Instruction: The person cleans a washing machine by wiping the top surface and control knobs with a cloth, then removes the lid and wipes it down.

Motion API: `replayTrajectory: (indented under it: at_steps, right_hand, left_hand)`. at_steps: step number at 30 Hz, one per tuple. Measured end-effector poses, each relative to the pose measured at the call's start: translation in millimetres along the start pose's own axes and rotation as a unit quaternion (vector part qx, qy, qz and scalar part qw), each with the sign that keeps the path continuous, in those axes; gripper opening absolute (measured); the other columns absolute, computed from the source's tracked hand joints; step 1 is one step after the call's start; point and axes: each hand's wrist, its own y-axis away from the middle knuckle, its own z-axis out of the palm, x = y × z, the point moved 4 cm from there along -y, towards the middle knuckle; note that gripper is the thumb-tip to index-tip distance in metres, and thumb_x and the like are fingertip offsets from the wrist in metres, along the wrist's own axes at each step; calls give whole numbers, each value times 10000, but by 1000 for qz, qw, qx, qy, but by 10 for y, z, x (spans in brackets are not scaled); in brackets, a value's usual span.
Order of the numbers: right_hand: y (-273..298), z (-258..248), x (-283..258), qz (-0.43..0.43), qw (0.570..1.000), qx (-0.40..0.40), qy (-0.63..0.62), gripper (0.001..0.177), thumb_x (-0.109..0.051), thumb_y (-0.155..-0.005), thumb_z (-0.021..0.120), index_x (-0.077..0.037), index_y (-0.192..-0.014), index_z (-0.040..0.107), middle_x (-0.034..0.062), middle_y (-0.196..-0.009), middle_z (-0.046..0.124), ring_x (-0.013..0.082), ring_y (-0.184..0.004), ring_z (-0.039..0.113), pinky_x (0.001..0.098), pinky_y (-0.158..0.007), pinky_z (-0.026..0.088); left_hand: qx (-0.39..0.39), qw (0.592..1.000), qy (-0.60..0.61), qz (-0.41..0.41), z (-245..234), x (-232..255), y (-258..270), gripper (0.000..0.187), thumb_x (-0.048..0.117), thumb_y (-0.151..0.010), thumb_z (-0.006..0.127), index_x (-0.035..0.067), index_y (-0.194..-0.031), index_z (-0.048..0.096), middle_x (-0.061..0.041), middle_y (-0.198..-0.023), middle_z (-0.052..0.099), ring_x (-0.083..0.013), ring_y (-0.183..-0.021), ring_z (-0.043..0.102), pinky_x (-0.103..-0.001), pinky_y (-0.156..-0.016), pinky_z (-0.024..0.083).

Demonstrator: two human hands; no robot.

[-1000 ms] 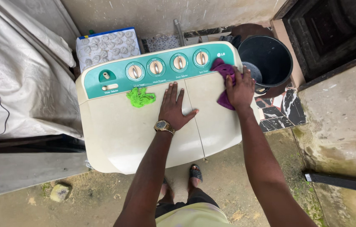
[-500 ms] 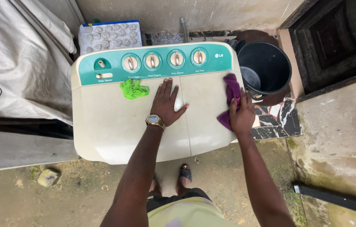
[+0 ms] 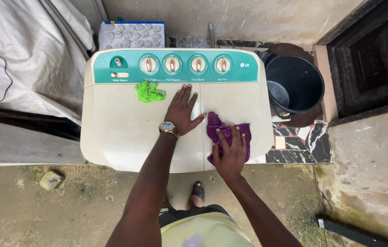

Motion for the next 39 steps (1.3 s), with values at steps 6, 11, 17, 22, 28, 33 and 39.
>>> replayTrajectory:
  at_steps: [6,11,17,22,28,33,39]
  right_hand:
    - [-461,100,37,-34,999,-28,-31,430,-223,-949,644,-134,-1369,661,256,-1486,513,425,-1434,451,585,-1180,332]
    - [-865,192,216,-18,999,-28,-37,426,-216,-956,659,-134,-1374,638,253,-1470,533,418,-1418,485,559,-1177,371]
    - [-1223,217,528,-16,999,-10,-35,420,-242,-989,659,-135,-1395,632,251,-1465,544,423,-1383,513,525,-1147,415]
    - [-1393,184,869,16,999,-7,-33,426,-284,-1013,643,-145,-1415,626,256,-1465,545,437,-1362,517,532,-1117,410]
    - [-1386,105,1137,57,998,6,0,473,-360,-1045,593,-152,-1470,586,237,-1466,559,415,-1363,530,564,-1164,367]
    - [-1237,76,1231,90,996,-5,-15,632,-355,-982,615,-127,-1554,473,289,-1455,533,483,-1321,539,555,-1084,429]
    - [-937,-68,1118,66,997,42,-27,606,-261,-990,602,-90,-1556,468,278,-1429,587,479,-1297,582,561,-1102,459]
  left_hand:
    - [12,1000,-5,10,37,-16,26,782,541,-936,615,-30,-1460,515,-301,-1604,338,-426,-1518,293,-511,-1248,236]
    - [-6,1000,-11,-3,21,-9,16,779,559,-955,581,-20,-1470,500,-290,-1617,323,-425,-1525,285,-503,-1255,229]
    - [-22,1000,-1,-12,-11,13,2,801,595,-966,540,-15,-1482,488,-283,-1627,299,-412,-1531,258,-494,-1258,208]
    - [-30,999,2,-20,-13,12,2,805,605,-967,524,-10,-1485,485,-279,-1634,290,-400,-1540,239,-488,-1261,189]
    - [-39,999,2,-22,-5,5,-2,803,605,-969,521,-10,-1484,480,-279,-1634,287,-393,-1545,237,-482,-1265,189]
    - [-37,999,8,-26,10,-13,-9,811,600,-958,521,-15,-1485,479,-281,-1629,286,-400,-1535,234,-491,-1252,185]
    - [-37,999,4,-18,27,-25,1,804,590,-974,524,-29,-1485,478,-289,-1634,284,-405,-1547,229,-498,-1266,180]
